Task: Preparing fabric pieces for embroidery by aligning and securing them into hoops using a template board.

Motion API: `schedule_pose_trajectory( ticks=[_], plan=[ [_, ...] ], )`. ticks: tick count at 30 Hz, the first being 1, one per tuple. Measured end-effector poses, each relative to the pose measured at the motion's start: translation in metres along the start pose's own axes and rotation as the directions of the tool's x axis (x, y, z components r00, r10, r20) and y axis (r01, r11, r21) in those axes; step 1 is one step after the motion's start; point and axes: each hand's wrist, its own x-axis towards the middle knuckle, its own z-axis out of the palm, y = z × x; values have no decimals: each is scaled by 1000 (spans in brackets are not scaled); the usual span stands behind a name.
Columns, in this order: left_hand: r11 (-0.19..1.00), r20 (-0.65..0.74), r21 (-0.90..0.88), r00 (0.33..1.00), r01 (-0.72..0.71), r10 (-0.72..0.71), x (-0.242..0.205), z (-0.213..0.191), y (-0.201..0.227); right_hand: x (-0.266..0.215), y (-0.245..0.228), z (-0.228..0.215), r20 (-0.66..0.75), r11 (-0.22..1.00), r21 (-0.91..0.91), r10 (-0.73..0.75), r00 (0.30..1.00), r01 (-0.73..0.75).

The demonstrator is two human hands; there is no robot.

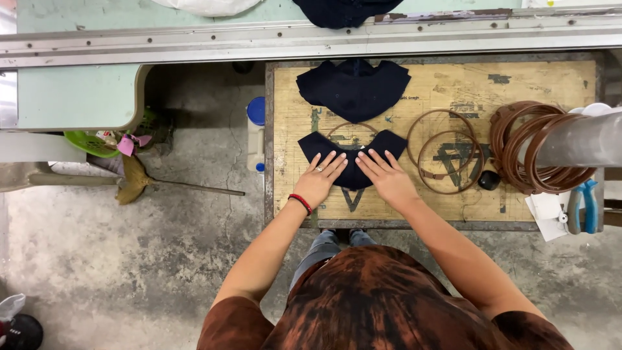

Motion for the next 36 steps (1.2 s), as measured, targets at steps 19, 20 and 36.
schedule_pose_trajectory(
  ticks=[19, 20, 36],
  plan=[
    [923, -164, -379, 976, 74, -146, 8, -43, -11, -65, 40, -50, 51, 835, 60, 545, 837, -547],
    [873, -221, -470, 940, 129, -259, 8, -53, -14, -82, 40, -50, 121, 823, -41, 567, 815, -567],
    [713, -301, -573, 705, 405, -642, 36, -52, -55, -36, 12, -43, -218, 967, 241, -24, 976, 78]
  ],
)
